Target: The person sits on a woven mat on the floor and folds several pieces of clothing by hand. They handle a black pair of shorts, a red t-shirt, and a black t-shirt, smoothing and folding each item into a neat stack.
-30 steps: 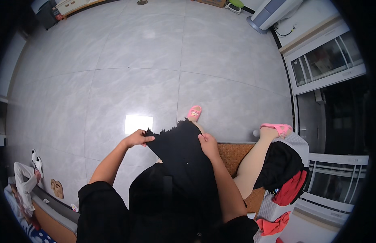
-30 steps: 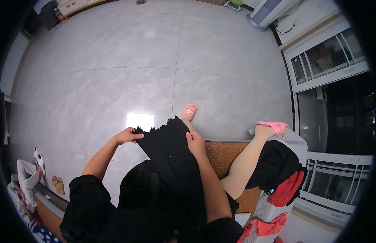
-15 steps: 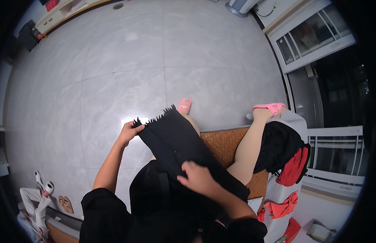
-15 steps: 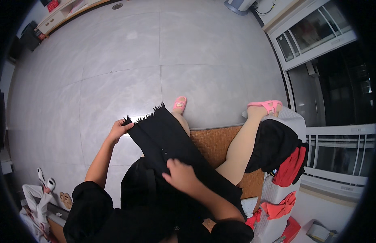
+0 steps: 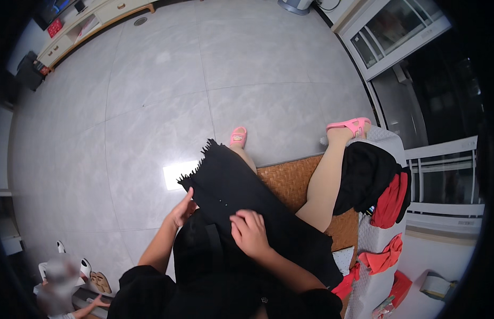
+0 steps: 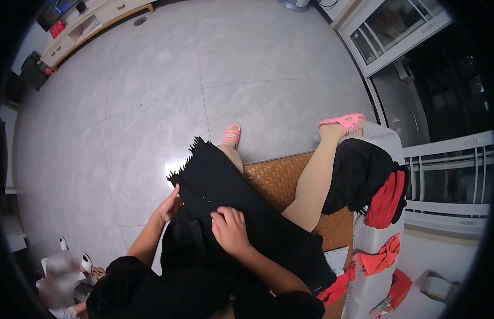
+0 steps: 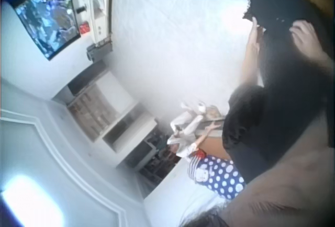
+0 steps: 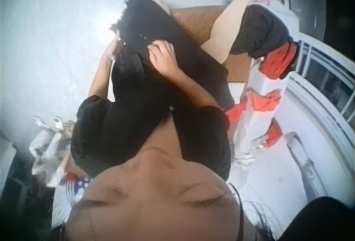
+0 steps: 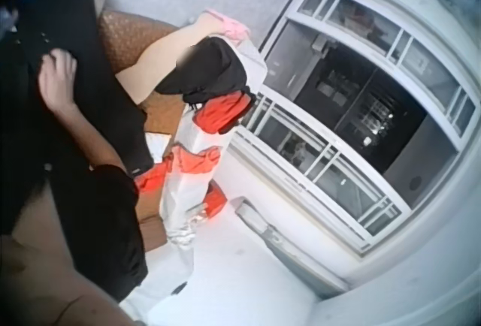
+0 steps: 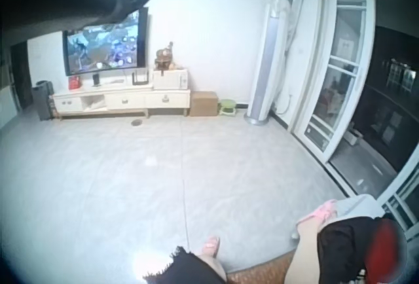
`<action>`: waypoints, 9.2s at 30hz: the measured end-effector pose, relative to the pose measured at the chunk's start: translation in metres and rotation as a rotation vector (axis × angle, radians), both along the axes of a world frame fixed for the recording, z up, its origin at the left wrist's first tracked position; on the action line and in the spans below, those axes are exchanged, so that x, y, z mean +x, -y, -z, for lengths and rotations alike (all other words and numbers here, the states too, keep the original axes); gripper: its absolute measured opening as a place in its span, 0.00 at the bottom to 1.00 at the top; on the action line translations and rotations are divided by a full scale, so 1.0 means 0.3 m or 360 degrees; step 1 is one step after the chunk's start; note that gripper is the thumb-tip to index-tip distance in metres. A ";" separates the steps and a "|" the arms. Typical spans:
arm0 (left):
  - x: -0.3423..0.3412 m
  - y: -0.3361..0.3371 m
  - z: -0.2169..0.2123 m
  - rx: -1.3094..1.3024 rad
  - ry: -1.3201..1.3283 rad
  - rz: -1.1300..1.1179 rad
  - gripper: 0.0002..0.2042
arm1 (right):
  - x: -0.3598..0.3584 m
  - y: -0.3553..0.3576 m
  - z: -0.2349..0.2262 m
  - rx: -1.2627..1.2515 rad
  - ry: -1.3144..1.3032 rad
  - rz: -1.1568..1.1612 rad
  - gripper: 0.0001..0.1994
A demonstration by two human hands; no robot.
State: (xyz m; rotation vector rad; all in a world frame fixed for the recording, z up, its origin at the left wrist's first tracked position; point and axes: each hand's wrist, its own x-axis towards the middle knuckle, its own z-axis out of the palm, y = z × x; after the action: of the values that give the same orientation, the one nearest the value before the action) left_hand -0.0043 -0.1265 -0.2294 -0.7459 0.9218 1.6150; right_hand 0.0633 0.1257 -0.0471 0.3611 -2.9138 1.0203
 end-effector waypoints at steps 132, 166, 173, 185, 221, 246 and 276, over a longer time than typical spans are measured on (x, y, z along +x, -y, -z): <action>-0.049 -0.410 -0.534 -0.0616 -0.1330 0.0347 0.16 | 0.804 -0.771 0.287 -0.2707 0.1307 0.1952 0.28; 0.421 -1.038 -0.577 0.0981 -0.0937 0.1724 0.25 | 0.872 -0.650 -0.420 -0.2401 0.0904 0.2350 0.15; 0.407 -0.857 -0.604 0.0962 -0.0969 0.1185 0.25 | 0.336 -0.796 -0.222 -0.2403 0.1572 0.1763 0.24; 0.388 -0.845 -0.567 0.0476 -0.0756 0.1228 0.18 | 0.119 -0.789 -0.164 -0.1471 0.2227 0.1382 0.30; 0.199 -1.302 -0.641 0.0339 -0.2553 0.1171 0.05 | 0.873 -0.895 0.178 -0.3185 -0.0552 0.2318 0.24; 0.594 -1.681 -0.072 0.0284 -0.2076 0.1467 0.36 | 0.817 -0.812 0.519 -0.3635 -0.0433 0.2560 0.19; 0.758 -1.617 -0.417 0.0581 -0.0524 0.2130 0.20 | 1.312 -0.811 -0.075 -0.3227 -0.1388 0.2874 0.24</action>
State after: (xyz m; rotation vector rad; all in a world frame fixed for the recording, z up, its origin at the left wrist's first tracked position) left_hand 0.2233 0.3585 -0.1043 0.4122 0.9663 0.6292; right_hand 0.4568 0.3689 -0.0245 -1.1319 0.0651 1.5496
